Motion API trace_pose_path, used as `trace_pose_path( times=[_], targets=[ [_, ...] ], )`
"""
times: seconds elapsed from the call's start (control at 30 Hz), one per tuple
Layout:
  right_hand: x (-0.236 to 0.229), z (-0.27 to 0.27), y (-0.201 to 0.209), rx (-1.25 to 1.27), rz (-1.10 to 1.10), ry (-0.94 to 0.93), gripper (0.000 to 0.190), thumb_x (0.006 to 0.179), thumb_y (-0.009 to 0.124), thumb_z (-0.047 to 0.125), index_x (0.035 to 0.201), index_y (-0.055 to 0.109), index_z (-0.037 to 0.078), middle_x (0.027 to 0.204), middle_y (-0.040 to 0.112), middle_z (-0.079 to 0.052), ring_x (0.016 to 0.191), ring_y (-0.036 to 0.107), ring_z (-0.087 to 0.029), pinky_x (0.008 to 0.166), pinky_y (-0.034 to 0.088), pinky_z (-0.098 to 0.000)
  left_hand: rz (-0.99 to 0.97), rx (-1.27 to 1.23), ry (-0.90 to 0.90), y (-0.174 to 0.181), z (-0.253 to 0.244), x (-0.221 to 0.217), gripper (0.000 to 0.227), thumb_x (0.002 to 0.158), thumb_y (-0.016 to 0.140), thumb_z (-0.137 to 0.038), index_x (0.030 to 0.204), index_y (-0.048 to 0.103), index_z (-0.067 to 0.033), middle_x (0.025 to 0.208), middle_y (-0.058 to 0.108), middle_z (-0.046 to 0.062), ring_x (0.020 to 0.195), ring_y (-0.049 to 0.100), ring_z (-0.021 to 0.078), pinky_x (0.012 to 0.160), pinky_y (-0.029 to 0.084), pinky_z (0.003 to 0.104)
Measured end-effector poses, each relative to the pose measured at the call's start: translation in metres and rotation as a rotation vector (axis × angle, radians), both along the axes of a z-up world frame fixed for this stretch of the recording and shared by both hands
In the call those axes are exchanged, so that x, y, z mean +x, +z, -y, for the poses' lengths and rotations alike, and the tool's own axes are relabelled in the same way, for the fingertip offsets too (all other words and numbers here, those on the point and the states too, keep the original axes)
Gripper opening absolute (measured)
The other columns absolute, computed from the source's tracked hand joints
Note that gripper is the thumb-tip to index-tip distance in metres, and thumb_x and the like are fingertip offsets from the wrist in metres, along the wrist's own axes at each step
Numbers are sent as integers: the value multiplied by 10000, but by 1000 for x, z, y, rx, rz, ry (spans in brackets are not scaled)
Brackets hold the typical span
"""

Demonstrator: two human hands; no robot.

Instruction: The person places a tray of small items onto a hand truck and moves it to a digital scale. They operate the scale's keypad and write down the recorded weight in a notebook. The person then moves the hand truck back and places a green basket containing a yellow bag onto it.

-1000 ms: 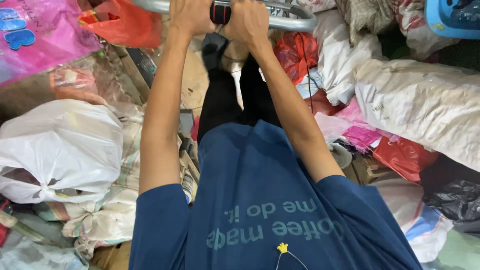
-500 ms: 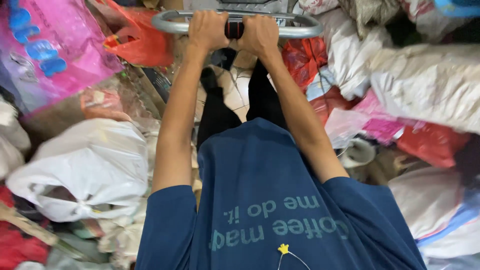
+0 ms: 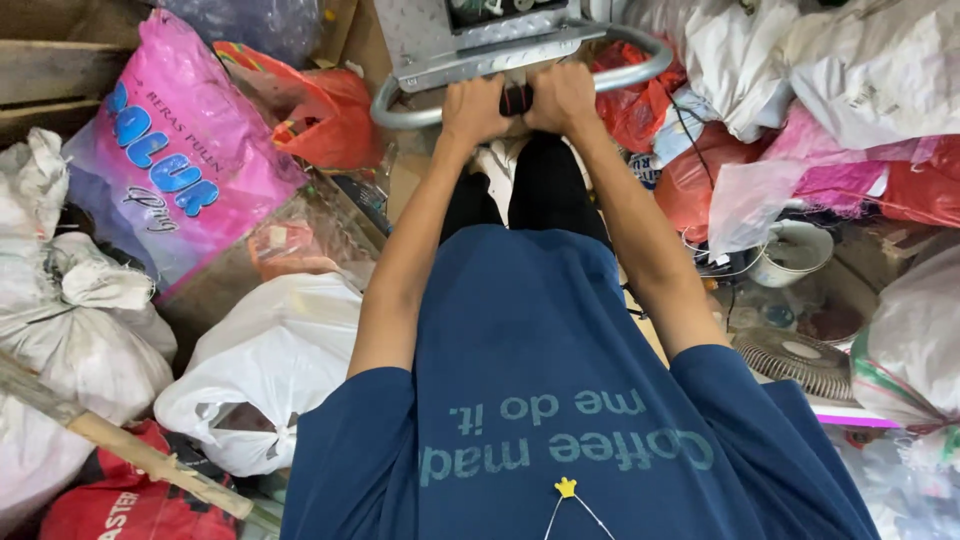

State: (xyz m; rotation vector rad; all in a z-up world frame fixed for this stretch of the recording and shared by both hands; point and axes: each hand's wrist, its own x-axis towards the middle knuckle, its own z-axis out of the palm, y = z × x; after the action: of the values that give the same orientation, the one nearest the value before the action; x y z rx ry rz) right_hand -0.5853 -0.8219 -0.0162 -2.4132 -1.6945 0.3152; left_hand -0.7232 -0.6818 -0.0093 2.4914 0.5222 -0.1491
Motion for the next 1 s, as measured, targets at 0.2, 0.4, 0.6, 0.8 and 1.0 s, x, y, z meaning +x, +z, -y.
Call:
trace_pose_path(
  times=[0.2, 0.4, 0.6, 0.8, 1.0],
  targets=[
    [-13, 10, 3, -30, -52, -18, 278, 641, 791, 341, 744, 728, 90, 666, 693, -189, 622, 701, -394, 627, 566, -510, -50, 49, 41, -14, 20, -14, 313, 722, 793, -301, 935, 700, -92, 787, 730, 211, 746, 720, 428, 679, 566, 539],
    [6, -4, -1, -59, -158, -7, 248, 649, 761, 287, 788, 738, 82, 705, 708, -203, 663, 712, -401, 647, 573, -511, -79, 124, 112, -9, 16, -1, 370, 694, 812, -341, 943, 701, -91, 749, 722, 201, 706, 717, 423, 630, 563, 546],
    [62, -39, 30, -47, -151, 25, 351, 604, 811, 384, 694, 740, 52, 699, 703, -235, 662, 716, -408, 638, 577, -509, -42, 132, 181, 23, -11, 53, 306, 695, 805, -341, 908, 762, -126, 771, 718, 205, 734, 715, 432, 662, 568, 547],
    [71, -1, 15, -63, -152, 54, 348, 566, 815, 365, 710, 768, 51, 717, 713, -238, 679, 715, -428, 675, 580, -528, -119, 122, 176, 9, 30, 59, 342, 656, 804, -334, 897, 754, -96, 809, 722, 213, 758, 719, 429, 698, 576, 538],
    [60, 41, 16, -181, -175, 22, 303, 626, 777, 319, 763, 777, 49, 778, 720, -255, 761, 726, -434, 742, 587, -522, -147, 68, 249, 21, 81, 49, 391, 612, 810, -334, 907, 736, -89, 790, 721, 228, 759, 712, 438, 694, 568, 538]
  ],
)
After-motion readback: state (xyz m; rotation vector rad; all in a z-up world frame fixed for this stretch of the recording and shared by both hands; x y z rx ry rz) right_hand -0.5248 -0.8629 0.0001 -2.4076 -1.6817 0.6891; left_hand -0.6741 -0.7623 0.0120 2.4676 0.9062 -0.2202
